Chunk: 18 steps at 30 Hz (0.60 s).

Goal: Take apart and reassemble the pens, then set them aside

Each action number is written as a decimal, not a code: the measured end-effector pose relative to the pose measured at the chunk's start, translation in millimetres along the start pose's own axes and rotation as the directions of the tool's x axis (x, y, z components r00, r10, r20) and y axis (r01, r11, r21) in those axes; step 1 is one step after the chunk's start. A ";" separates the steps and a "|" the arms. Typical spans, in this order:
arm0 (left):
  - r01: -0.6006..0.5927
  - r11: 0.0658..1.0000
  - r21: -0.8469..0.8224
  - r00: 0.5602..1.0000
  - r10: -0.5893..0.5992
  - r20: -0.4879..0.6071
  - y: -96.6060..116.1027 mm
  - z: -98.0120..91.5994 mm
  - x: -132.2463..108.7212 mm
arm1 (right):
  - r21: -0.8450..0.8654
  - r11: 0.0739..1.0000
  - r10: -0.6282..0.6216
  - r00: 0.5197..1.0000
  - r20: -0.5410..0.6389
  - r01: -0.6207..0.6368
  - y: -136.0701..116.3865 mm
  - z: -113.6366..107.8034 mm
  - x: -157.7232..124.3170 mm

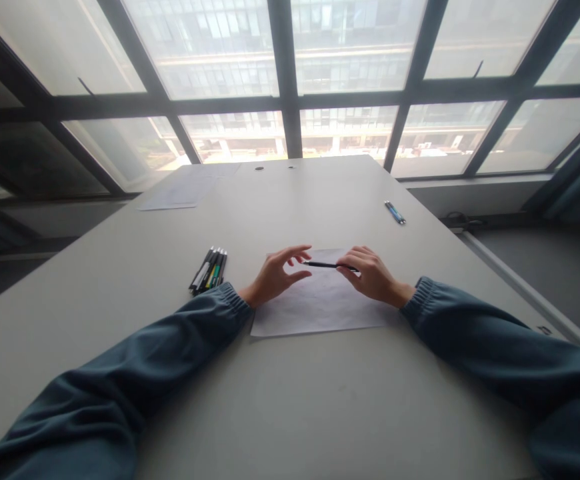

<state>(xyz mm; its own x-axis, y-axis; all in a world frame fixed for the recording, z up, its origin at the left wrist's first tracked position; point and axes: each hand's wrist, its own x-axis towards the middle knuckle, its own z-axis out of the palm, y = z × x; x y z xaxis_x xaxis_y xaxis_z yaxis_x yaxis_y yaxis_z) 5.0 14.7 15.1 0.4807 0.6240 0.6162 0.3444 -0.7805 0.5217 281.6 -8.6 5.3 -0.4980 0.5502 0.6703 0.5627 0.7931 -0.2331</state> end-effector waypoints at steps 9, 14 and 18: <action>0.094 0.992 0.090 0.993 -0.100 0.064 -0.4 -3.9 0.1 | -0.009 0.999 -0.041 0.999 -0.002 0.041 -1.7 -1.5 1.5; 0.055 0.996 0.070 0.997 -0.059 0.058 3.0 -3.1 0.4 | -0.015 0.999 -0.040 0.999 0.013 0.040 -1.1 -1.6 0.6; 0.032 0.996 0.084 0.999 -0.034 0.022 5.3 -3.4 0.7 | -0.020 0.999 -0.035 0.999 0.010 0.035 -0.3 -1.8 -0.1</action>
<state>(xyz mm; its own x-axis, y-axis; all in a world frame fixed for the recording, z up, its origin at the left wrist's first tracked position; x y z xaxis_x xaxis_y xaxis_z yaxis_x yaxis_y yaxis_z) 4.4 11.1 20.3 0.4865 0.6494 0.5845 0.4260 -0.7604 0.4902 282.7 -9.4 6.6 -0.5237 0.5251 0.6709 0.5583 0.8063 -0.1953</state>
